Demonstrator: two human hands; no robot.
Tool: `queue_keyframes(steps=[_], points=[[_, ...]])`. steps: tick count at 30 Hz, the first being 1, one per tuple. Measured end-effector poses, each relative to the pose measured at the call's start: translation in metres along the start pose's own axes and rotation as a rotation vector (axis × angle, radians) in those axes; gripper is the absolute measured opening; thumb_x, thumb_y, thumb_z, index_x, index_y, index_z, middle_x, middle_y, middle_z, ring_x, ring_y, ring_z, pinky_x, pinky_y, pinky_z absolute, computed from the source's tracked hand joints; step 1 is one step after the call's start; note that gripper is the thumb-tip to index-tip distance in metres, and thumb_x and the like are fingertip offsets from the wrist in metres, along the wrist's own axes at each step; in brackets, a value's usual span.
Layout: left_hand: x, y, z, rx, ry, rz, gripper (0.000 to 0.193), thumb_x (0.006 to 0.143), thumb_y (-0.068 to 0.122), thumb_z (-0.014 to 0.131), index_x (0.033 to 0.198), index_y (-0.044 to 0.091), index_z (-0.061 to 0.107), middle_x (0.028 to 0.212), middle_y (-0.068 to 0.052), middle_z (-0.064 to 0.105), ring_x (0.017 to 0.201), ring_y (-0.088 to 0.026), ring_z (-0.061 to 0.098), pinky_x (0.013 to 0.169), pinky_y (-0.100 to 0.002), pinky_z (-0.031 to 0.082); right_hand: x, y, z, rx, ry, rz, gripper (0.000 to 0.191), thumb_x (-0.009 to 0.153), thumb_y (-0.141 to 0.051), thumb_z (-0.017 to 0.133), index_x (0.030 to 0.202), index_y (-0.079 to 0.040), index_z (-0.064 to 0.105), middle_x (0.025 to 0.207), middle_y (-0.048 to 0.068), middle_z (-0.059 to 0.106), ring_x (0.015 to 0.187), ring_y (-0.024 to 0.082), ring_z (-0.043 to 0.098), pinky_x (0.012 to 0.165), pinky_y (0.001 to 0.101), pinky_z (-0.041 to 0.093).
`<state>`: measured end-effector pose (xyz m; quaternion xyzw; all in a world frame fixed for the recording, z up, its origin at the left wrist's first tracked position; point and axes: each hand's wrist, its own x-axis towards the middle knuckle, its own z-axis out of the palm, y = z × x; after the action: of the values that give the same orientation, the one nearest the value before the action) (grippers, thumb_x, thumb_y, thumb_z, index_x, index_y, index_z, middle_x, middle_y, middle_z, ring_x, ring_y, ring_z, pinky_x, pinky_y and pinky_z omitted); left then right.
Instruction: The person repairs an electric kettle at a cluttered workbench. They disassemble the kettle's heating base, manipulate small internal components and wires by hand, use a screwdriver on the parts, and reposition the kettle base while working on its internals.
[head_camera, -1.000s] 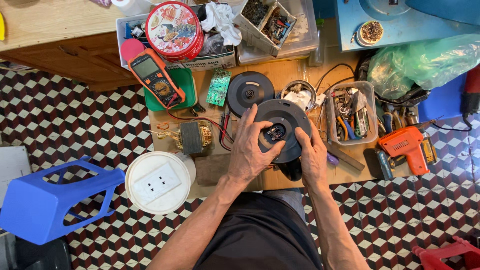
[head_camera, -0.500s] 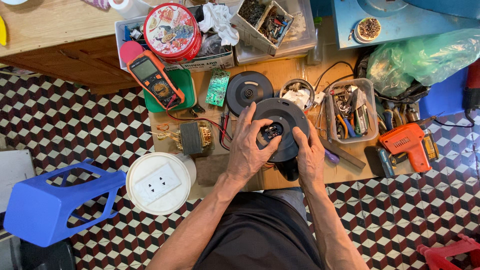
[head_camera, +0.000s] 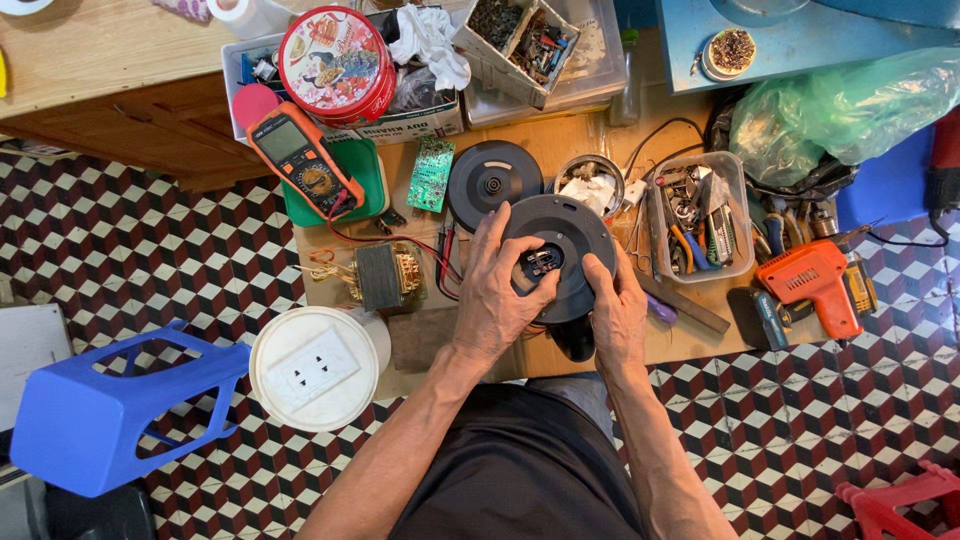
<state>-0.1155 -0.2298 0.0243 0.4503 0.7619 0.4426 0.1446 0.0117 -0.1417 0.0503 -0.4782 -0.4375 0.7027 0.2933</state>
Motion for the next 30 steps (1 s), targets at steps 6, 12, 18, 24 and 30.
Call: queue_keyframes(steps=[6,12,18,24,30], points=[[0.0013,-0.0003,-0.0004,-0.012,-0.014,-0.025,0.044,0.083,0.027,0.085,0.119,0.012,0.065,0.161,-0.022,0.035,0.152,-0.044,0.029,0.125,-0.055,0.033,0.0004,0.0001,0.0,-0.01,0.009,0.006,0.051,0.099,-0.021,0.062,0.145,-0.002,0.054,0.132,0.008,0.065,0.115,0.013,0.061,0.099,0.0266,0.049],[0.0019,0.0011,-0.0008,-0.006,-0.016,-0.025,0.044,0.083,0.027,0.085,0.119,0.012,0.066,0.162,-0.023,0.035,0.152,-0.044,0.029,0.125,-0.055,0.032,0.001,0.0004,-0.0003,0.006,0.009,0.007,0.052,0.098,-0.022,0.063,0.145,-0.002,0.054,0.133,0.008,0.065,0.115,0.013,0.061,0.099,0.0264,0.049],[0.0019,0.0025,-0.002,-0.009,-0.019,-0.024,0.044,0.084,0.028,0.085,0.121,0.012,0.065,0.162,-0.023,0.034,0.153,-0.044,0.029,0.125,-0.055,0.033,0.0008,0.0004,-0.0007,0.011,0.007,0.005,0.051,0.099,-0.021,0.063,0.145,-0.002,0.055,0.131,0.008,0.065,0.114,0.013,0.061,0.099,0.0262,0.049],[0.0004,0.0036,-0.0048,-0.016,-0.012,-0.011,0.046,0.085,0.028,0.084,0.122,0.011,0.065,0.161,-0.025,0.034,0.153,-0.044,0.029,0.124,-0.055,0.033,0.0004,-0.0001,-0.0004,0.028,0.003,0.011,0.051,0.099,-0.02,0.063,0.145,-0.002,0.055,0.129,0.007,0.065,0.112,0.012,0.061,0.097,0.0257,0.049],[0.0012,0.0036,-0.0048,-0.018,-0.009,-0.011,0.045,0.084,0.028,0.084,0.121,0.011,0.065,0.16,-0.026,0.036,0.152,-0.044,0.029,0.124,-0.055,0.033,0.0011,-0.0002,0.0011,0.042,-0.002,-0.003,0.05,0.099,-0.018,0.063,0.145,-0.001,0.055,0.131,0.007,0.065,0.114,0.012,0.062,0.099,0.0253,0.049]])
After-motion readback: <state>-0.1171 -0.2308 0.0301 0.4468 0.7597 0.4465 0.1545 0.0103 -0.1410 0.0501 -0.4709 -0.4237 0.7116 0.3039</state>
